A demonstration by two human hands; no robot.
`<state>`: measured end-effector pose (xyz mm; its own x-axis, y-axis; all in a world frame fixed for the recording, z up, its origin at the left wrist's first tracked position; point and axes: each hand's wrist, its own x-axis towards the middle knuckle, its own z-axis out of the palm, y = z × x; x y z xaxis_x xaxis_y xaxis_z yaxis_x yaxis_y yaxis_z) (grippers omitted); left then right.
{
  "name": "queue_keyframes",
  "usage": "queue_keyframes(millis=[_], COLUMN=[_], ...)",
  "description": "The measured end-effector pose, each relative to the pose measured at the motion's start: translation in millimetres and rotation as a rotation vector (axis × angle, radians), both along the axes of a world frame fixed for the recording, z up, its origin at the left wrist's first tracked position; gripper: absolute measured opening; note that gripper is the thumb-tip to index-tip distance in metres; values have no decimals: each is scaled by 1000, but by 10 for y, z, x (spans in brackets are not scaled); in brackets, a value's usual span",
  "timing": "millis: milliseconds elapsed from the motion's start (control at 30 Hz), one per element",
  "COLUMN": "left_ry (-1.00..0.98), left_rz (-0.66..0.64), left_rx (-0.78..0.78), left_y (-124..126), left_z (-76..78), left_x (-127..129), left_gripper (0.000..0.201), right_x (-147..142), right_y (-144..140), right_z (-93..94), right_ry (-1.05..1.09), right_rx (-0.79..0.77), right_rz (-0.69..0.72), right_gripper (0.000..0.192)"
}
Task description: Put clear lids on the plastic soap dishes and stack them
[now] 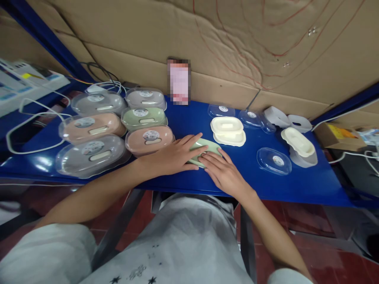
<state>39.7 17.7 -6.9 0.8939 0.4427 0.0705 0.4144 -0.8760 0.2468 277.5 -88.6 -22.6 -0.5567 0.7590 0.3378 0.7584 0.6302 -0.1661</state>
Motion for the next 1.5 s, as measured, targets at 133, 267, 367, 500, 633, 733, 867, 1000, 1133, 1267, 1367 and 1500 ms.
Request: queue_keyframes(millis=[133, 267, 367, 500, 633, 733, 867, 1000, 1133, 1267, 1367, 1500], left_ry=[27, 16, -13, -91, -150, -187, -232, -265, -236, -227, -234, -251], left_rz=[-10, -8, 0, -33, -68, -45, -24, -47, -35, 17, 72, 99], left_rx=[-39, -80, -96, -159, -242, -311, -360, -361, -346, -267, -165, -121], left_y=[-19, -66, -80, -40, 2, -1, -22, -16, -18, -69, -124, -207], left_z=[70, 124, 118, 79, 64, 66, 55, 32, 16, -32, -99, -129], left_x=[-7, 5, 24, 40, 56, 76, 87, 73, 75, 134, 220, 339], left_gripper=[76, 77, 76, 79, 89, 99, 105, 102, 102, 100, 96, 89], right_x=[329, 1154, 1695, 1756, 1174, 661, 228, 109, 121, 133, 132, 145], right_y=[-111, -457, -771, -949, -809, -621, -386, -260, -240, -242, -238, -251], right_z=[95, -9, -172, -237, -146, -86, -43, -55, -93, -118, -137, -155], right_ry=[-19, 38, -12, 49, 226, 293, 200, 105, 74, 83, 90, 117], right_rx=[28, 137, 99, 98, 145, 125, 160, 153, 149, 132, 124, 104], right_rz=[-138, -555, -872, -820, -758, -657, -496, -366, -352, -348, -346, -334], right_gripper=[52, 56, 74, 67, 50, 49, 55, 63, 67, 65, 66, 69])
